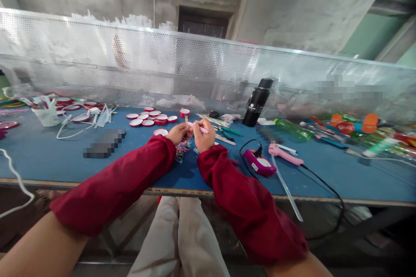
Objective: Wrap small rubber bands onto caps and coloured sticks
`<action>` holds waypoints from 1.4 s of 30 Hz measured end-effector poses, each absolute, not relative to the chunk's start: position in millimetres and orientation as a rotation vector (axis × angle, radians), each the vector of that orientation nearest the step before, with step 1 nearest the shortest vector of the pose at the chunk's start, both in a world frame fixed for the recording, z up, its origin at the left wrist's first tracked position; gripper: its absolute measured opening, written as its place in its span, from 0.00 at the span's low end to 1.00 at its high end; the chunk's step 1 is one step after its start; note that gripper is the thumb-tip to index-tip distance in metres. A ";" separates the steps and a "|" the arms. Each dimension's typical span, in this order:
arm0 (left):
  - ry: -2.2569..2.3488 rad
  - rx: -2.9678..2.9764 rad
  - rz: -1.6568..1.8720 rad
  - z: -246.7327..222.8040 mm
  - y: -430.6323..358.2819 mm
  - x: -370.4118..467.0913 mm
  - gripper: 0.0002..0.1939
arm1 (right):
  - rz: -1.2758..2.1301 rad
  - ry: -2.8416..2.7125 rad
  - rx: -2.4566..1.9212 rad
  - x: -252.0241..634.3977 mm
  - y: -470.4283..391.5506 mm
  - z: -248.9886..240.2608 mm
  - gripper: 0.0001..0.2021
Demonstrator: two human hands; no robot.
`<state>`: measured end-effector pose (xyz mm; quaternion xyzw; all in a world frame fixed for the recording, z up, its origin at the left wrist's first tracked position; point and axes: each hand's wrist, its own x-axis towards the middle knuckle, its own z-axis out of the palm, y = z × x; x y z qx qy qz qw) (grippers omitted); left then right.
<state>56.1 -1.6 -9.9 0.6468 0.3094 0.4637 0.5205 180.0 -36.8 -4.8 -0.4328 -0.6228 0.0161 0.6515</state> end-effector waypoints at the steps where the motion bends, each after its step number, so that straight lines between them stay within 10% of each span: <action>1: 0.742 1.545 1.112 -10.2 -1.5 56.1 0.13 | 0.033 -1.401 -0.990 180.4 -36.5 -4.7 0.11; 42: 0.741 1.532 1.107 -9.0 -2.9 55.6 0.13 | 0.011 -1.373 -0.984 181.8 -35.7 -4.7 0.11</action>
